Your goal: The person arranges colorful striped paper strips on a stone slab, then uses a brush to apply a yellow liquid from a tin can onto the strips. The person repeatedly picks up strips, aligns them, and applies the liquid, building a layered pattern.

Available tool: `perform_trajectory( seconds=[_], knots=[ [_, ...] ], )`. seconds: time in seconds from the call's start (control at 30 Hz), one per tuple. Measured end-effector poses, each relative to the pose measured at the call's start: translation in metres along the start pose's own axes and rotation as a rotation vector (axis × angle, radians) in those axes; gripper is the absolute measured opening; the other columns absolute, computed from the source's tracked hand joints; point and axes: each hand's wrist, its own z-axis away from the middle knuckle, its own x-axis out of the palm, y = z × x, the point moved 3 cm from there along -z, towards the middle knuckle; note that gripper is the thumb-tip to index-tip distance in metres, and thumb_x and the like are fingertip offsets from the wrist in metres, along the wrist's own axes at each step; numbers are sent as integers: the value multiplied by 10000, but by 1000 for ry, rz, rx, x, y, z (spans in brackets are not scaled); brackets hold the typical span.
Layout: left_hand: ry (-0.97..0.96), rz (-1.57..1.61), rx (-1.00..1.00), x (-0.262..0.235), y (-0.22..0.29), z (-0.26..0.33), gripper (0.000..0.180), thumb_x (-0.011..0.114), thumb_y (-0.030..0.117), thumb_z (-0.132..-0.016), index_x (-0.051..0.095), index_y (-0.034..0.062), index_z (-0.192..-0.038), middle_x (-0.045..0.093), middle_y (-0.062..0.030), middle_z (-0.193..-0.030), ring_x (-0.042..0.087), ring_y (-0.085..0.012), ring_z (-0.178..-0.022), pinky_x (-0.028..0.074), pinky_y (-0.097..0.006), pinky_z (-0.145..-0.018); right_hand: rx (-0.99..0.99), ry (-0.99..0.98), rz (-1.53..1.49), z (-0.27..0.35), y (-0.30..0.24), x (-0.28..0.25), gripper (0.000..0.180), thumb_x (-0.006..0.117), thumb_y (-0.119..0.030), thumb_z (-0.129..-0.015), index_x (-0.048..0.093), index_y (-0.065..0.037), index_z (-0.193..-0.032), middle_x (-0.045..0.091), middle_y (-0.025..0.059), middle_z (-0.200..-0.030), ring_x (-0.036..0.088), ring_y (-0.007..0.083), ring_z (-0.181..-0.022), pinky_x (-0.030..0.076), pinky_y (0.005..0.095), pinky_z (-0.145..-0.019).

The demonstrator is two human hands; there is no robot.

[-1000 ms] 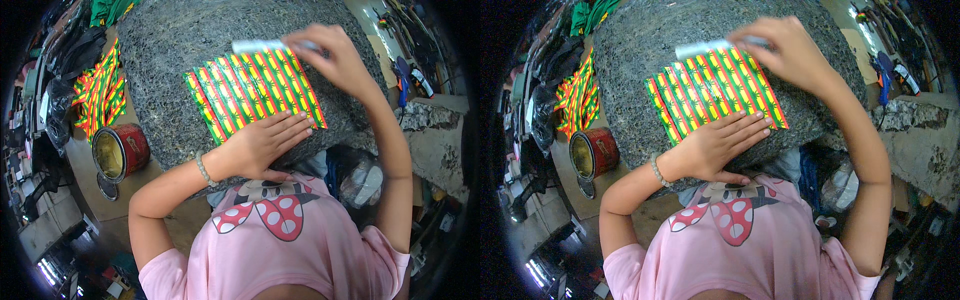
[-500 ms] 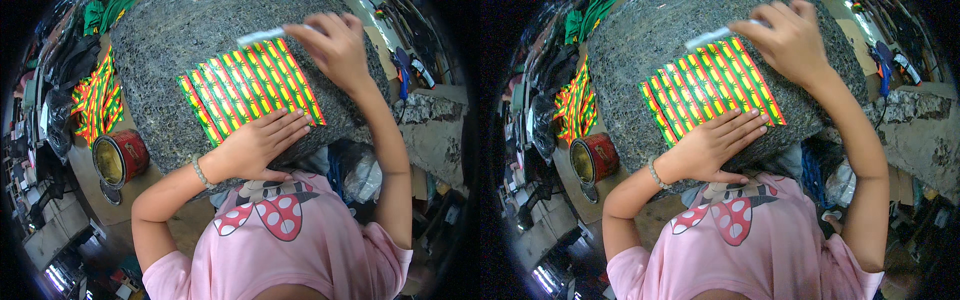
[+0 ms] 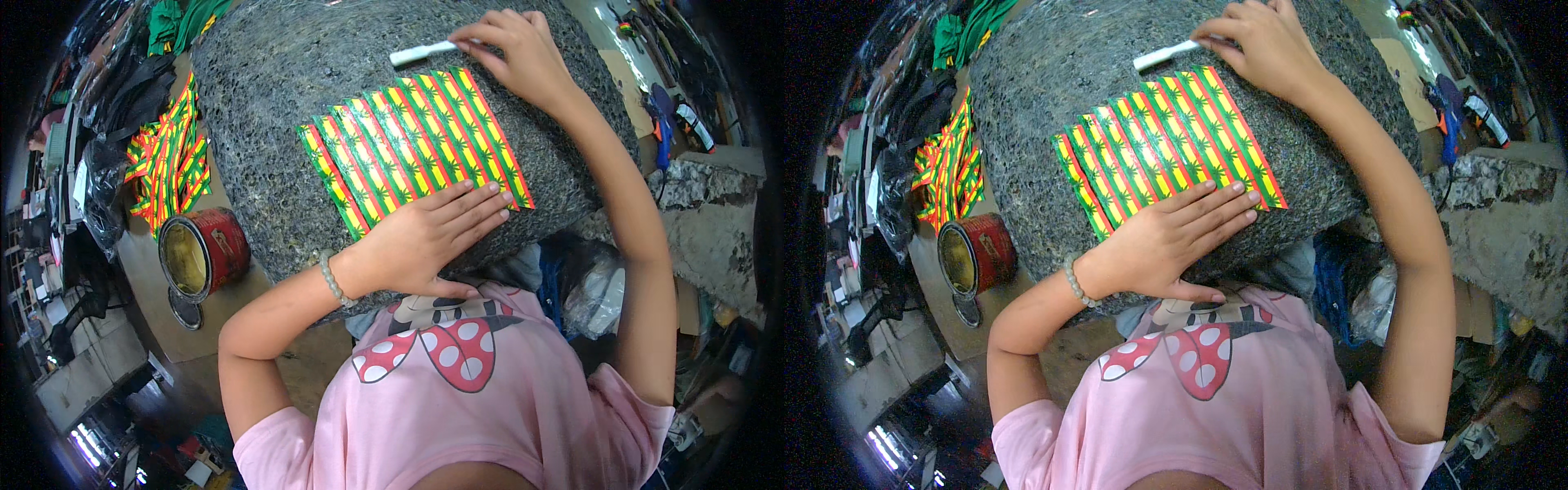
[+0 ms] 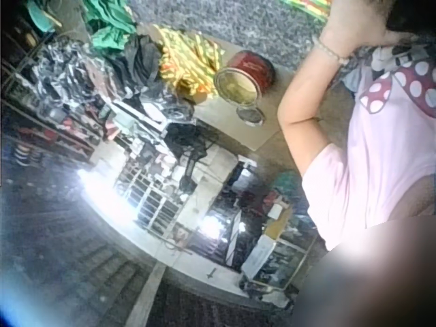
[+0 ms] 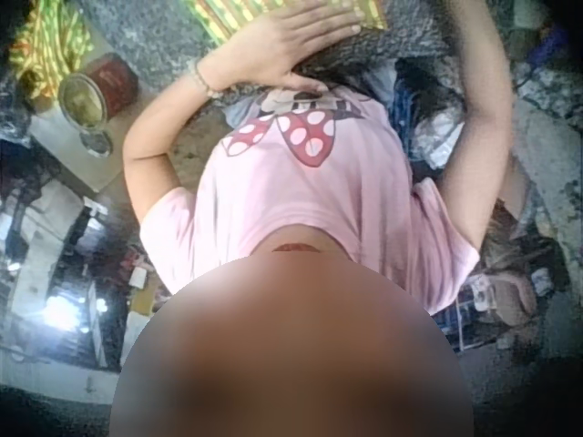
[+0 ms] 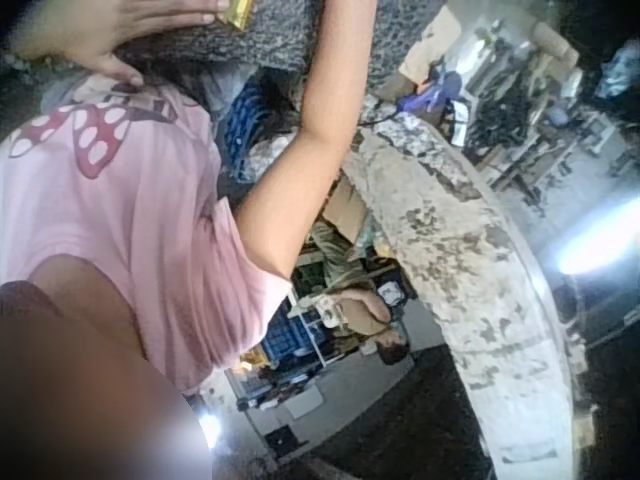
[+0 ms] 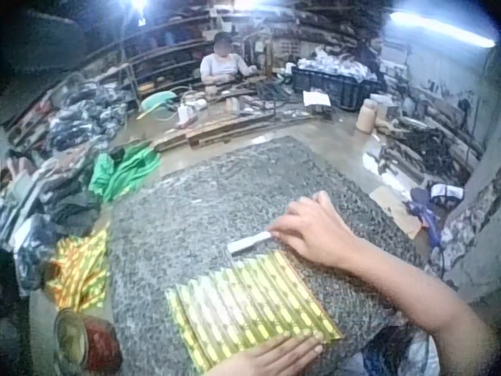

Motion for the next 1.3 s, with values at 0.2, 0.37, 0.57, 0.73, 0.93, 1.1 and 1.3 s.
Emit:
perform_trajectory(
  seconds=[0.2, 0.37, 0.57, 0.73, 0.93, 1.1, 1.3],
  knots=[
    [39, 25, 36, 9, -4, 3, 983, 592, 633, -869, 324, -50, -1523, 304, -185, -1621, 283, -291, -1515, 200, -427, -1251, 159, -315, -404, 20, -10, -56, 170, 689, -257, -926, 772, -160, -1039, 716, 9, -966, 621, 169, -972, 362, 349, -887],
    [146, 12, 79, 16, -6, 7, 1027, 611, 670, -837, 340, -55, -1513, 325, -192, -1608, 303, -294, -1505, 220, -427, -1243, 161, -336, -171, 16, -17, -28, 187, 667, -280, -940, 774, -186, -1060, 721, 20, -996, 618, 186, -975, 347, 372, -897],
    [302, 52, 152, 33, -13, 7, 1108, 627, 723, -784, 354, -85, -1491, 344, -235, -1586, 317, -353, -1491, 240, -460, -1233, -77, 71, -482, -116, -62, -16, 185, 675, -140, -927, 765, -123, -1089, 726, 73, -969, 700, 218, -863, 534, 335, -753],
    [368, -11, 171, 44, -19, 0, 1120, 602, 766, -753, 438, -106, -1436, 386, -270, -1549, 328, -356, -1485, 225, -467, -1235, -557, -187, -449, -155, -238, -40, 174, 702, -66, -846, 749, -63, -1014, 663, 82, -1054, 712, 228, -886, 573, 357, -727],
    [429, -174, 182, 54, -17, -5, 1139, 543, 826, -747, 490, -93, -1419, 449, -260, -1515, 365, -335, -1470, 202, -452, -1242, -800, -190, -60, -160, -345, -10, 72, 674, -69, -779, 732, -63, -821, 637, 129, -1051, 717, 273, -834, 593, 395, -677],
    [403, -111, 178, 53, -20, -5, 1115, 575, 796, -756, 479, -91, -1424, 430, -257, -1529, 354, -335, -1475, 203, -461, -1242, -591, -159, -409, -175, -294, -23, 133, 712, -160, -872, 771, -89, -969, 672, 114, -917, 694, 250, -799, 526, 394, -660],
    [305, 28, 117, 28, -8, 8, 1034, 644, 691, -798, 399, -36, -1491, 403, -228, -1553, 346, -361, -1467, 237, -476, -1225, 178, -1098, -1436, -110, -271, 6, 261, 633, -334, -1004, 716, -130, -1145, 688, -12, -855, 479, 18, -640, 378, 196, -538]
  ],
)
